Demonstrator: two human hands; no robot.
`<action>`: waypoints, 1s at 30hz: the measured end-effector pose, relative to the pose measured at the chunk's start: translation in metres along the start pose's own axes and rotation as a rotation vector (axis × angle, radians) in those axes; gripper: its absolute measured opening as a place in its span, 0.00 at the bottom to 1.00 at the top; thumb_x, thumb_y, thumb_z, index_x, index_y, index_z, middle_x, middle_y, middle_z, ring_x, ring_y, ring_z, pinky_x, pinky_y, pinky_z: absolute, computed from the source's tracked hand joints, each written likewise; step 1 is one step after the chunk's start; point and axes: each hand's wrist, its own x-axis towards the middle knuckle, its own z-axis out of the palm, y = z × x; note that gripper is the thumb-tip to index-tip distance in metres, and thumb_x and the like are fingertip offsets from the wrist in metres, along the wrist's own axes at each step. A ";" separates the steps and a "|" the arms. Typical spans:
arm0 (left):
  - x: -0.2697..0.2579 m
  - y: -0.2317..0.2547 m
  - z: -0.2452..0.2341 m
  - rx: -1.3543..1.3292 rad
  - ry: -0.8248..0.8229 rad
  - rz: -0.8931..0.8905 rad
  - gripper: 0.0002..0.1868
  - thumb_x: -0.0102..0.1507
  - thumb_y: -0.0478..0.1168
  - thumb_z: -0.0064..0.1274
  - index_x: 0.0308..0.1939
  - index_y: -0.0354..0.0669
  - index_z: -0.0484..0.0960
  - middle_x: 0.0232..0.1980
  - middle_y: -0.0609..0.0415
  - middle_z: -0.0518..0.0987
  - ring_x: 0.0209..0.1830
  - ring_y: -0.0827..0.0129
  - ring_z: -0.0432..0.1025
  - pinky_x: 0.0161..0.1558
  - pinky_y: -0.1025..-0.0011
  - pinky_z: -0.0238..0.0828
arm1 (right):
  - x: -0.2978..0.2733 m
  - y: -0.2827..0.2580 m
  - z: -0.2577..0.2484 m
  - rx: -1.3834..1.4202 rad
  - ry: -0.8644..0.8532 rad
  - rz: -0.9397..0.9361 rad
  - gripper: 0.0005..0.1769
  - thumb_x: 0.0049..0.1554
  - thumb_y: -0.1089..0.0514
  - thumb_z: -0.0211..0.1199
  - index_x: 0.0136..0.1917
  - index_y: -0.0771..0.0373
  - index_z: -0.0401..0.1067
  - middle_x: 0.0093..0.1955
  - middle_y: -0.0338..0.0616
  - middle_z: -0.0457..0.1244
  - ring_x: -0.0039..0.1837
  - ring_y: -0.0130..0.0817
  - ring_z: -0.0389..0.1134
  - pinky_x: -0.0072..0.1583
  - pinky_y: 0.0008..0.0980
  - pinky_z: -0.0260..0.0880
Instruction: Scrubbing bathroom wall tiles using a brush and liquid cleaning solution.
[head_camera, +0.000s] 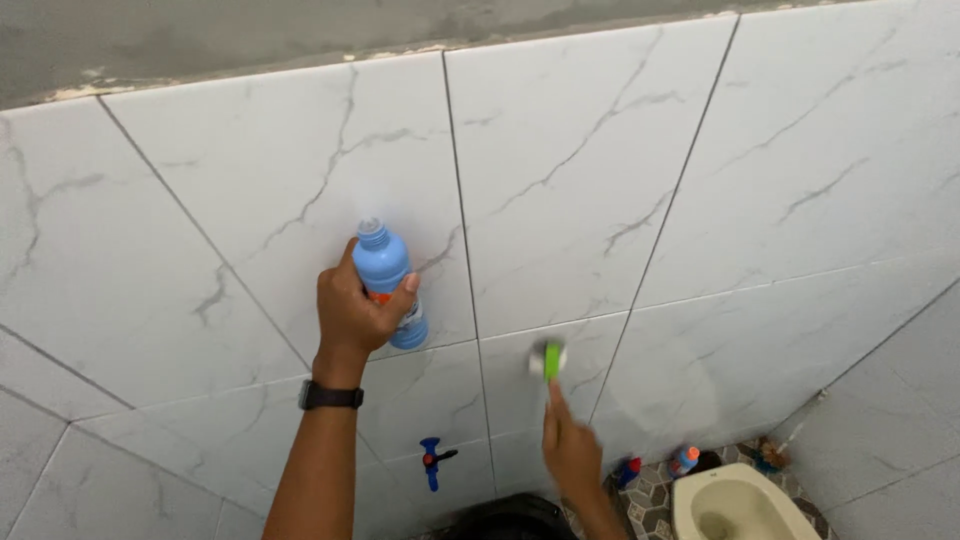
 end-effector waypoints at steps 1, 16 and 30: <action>0.000 0.000 -0.001 0.004 -0.002 -0.006 0.23 0.60 0.55 0.61 0.43 0.39 0.77 0.27 0.54 0.81 0.25 0.65 0.78 0.31 0.68 0.75 | 0.030 -0.032 -0.023 0.001 -0.007 0.001 0.33 0.64 0.52 0.54 0.80 0.52 0.53 0.17 0.35 0.56 0.19 0.27 0.55 0.25 0.36 0.57; 0.002 0.001 0.000 -0.044 0.002 -0.012 0.21 0.59 0.52 0.62 0.42 0.39 0.77 0.29 0.53 0.82 0.26 0.65 0.79 0.32 0.67 0.77 | 0.001 -0.037 -0.012 -0.023 0.149 -0.149 0.32 0.65 0.52 0.52 0.81 0.54 0.54 0.19 0.40 0.58 0.20 0.30 0.56 0.25 0.34 0.56; 0.000 0.000 -0.003 -0.075 0.012 0.024 0.21 0.61 0.53 0.61 0.43 0.40 0.77 0.28 0.54 0.81 0.27 0.66 0.79 0.33 0.69 0.76 | 0.136 -0.214 -0.155 0.077 0.392 -0.424 0.28 0.69 0.57 0.53 0.81 0.58 0.57 0.23 0.36 0.58 0.22 0.26 0.56 0.26 0.31 0.52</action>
